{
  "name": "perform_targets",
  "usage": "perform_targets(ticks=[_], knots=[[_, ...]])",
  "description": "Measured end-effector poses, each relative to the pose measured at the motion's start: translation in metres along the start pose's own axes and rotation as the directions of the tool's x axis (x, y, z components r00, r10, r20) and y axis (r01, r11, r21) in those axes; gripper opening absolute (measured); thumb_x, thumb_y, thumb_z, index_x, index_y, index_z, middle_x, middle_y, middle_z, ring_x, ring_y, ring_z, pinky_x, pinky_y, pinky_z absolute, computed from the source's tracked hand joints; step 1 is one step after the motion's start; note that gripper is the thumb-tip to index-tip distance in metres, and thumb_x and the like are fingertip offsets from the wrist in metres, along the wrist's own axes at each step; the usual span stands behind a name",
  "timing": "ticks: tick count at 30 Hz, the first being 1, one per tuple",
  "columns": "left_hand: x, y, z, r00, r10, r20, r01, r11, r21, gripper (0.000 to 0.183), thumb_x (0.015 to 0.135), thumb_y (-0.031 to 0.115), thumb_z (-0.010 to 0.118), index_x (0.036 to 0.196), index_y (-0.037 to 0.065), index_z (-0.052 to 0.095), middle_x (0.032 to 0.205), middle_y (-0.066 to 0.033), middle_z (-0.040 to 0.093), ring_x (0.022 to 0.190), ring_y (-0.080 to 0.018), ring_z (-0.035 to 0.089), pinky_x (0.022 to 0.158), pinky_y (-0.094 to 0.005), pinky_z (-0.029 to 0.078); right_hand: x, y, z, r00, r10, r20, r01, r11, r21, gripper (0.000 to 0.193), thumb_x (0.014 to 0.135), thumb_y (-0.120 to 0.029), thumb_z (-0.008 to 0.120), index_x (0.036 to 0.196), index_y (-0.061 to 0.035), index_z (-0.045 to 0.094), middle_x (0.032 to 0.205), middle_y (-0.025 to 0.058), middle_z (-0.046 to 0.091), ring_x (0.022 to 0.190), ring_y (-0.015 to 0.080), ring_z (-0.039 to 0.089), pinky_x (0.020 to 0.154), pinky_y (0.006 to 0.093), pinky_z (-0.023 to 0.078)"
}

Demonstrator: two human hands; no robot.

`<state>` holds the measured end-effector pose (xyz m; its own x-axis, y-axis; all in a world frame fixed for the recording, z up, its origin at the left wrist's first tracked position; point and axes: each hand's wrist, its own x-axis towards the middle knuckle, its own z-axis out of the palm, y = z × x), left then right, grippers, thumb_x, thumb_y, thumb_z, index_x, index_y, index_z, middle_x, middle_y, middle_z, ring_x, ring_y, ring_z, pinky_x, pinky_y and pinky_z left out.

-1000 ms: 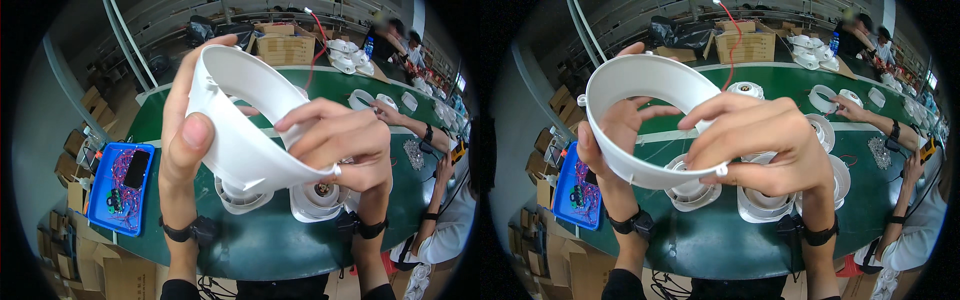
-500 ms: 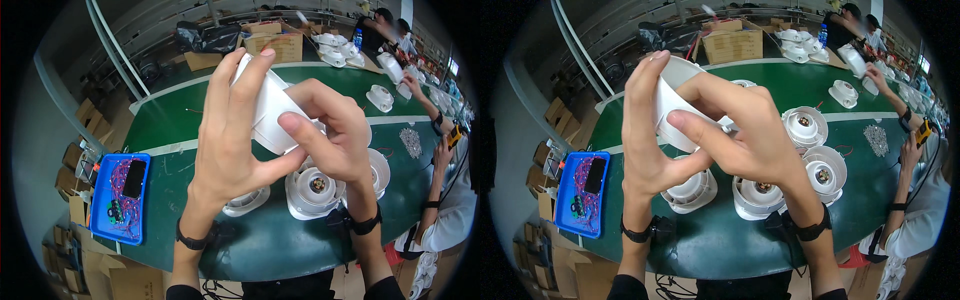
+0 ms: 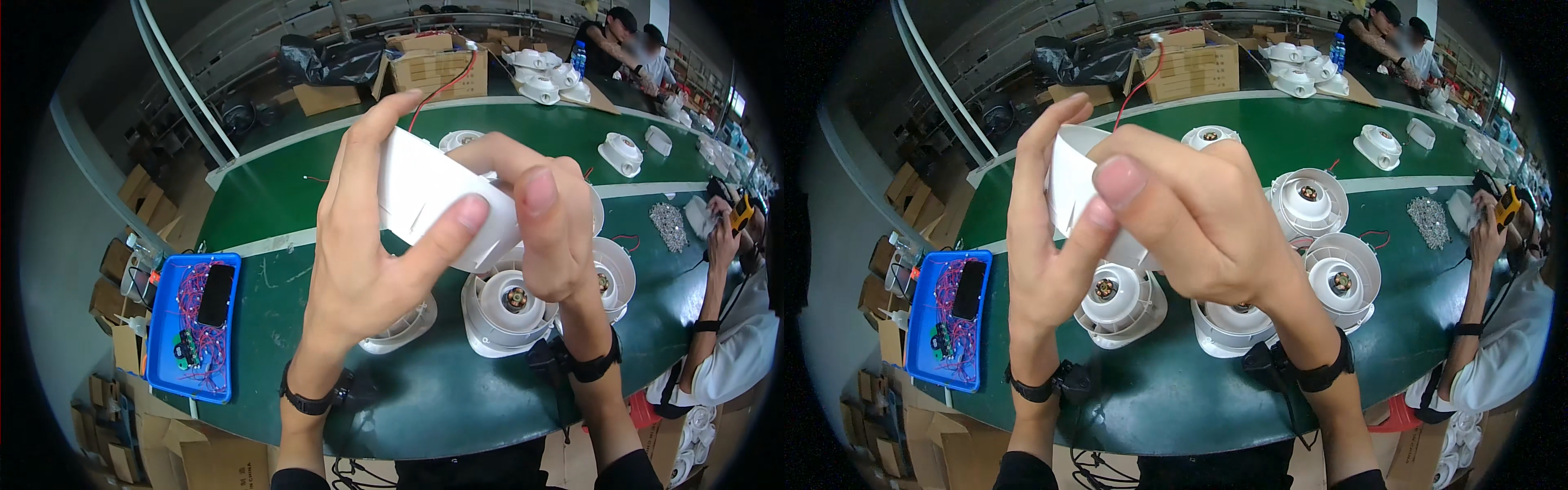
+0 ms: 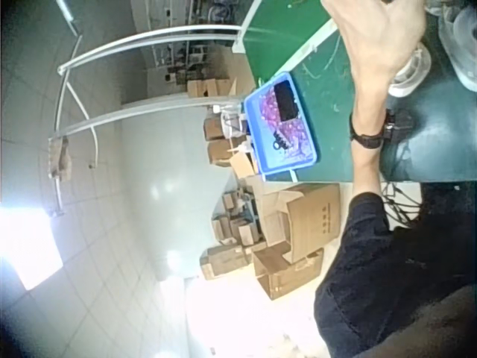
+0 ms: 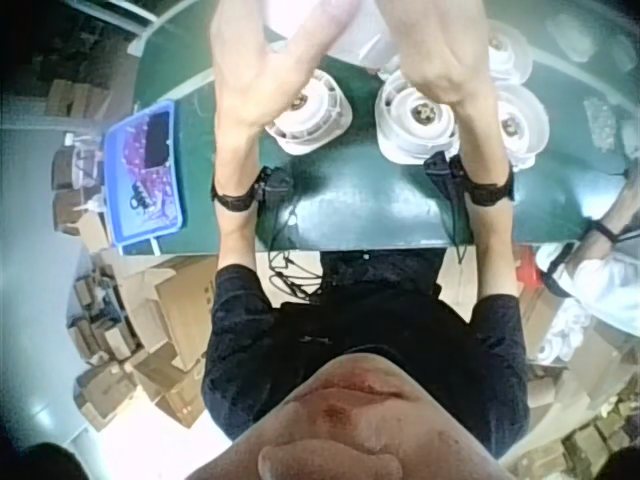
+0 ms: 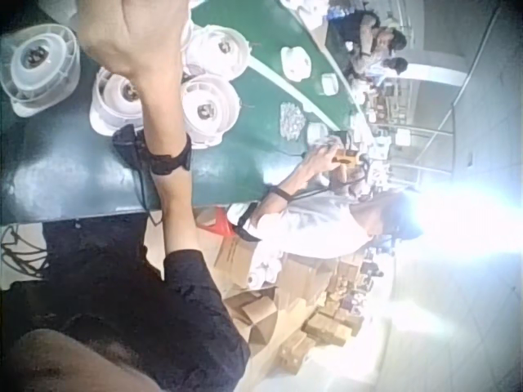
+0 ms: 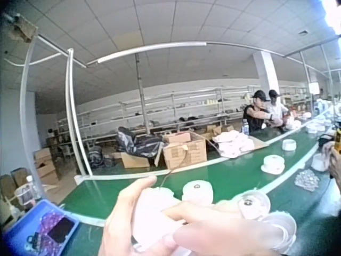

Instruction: The person assembles white plastic housings for electronic devices by fitting a top cover onto a base unit containing a motor and wiring. They repeatedly pick up components, align the parts, and press them together to snap the casing shut, then place the finished unit on the table.

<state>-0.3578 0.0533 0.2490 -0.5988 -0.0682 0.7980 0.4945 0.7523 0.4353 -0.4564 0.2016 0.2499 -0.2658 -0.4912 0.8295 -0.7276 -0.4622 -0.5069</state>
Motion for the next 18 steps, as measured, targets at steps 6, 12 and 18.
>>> perform_targets(ticks=[6, 12, 18], knots=[[0.003, 0.004, -0.011, 0.967, -0.253, -0.028, 0.243, 0.950, -0.197, 0.032, 0.103, 0.023, 0.049, 0.120, -0.001, 0.061, 0.102, -0.0072, 0.067, 0.084, -0.0075, 0.058, 0.069, -0.0216, 0.045, -0.001, 0.002, 0.002, 0.994, -0.102, -0.040, 0.100, 0.993, -0.060, 0.023, 0.095, -0.017, 0.056, 0.081, 0.0007, 0.064, 0.058, 0.0100, 0.052, 0.045, 0.0190, 0.051, 0.045, 0.0297, 0.038], [0.002, -0.002, -0.008, 0.960, -0.278, 0.028, 0.279, 0.948, -0.153, 0.033, 0.106, 0.021, 0.041, 0.121, 0.000, 0.061, 0.110, -0.0086, 0.070, 0.087, -0.0046, 0.062, 0.068, -0.0178, 0.047, 0.003, -0.006, -0.006, 0.987, -0.157, -0.030, 0.137, 0.925, -0.354, 0.017, 0.085, -0.006, 0.068, 0.070, 0.0000, 0.061, 0.052, 0.0077, 0.051, 0.042, 0.0157, 0.050, 0.042, 0.0277, 0.037], [0.000, 0.000, 0.006, 0.990, -0.118, -0.082, 0.092, 0.959, -0.268, 0.051, 0.093, 0.027, 0.069, 0.131, -0.001, 0.050, 0.112, -0.0128, 0.064, 0.096, -0.0166, 0.064, 0.085, -0.0309, 0.051, 0.004, -0.004, 0.001, 0.976, -0.184, -0.117, 0.131, 0.924, -0.359, 0.021, 0.085, -0.007, 0.069, 0.068, -0.0012, 0.060, 0.050, 0.0062, 0.048, 0.041, 0.0144, 0.049, 0.041, 0.0273, 0.035]])
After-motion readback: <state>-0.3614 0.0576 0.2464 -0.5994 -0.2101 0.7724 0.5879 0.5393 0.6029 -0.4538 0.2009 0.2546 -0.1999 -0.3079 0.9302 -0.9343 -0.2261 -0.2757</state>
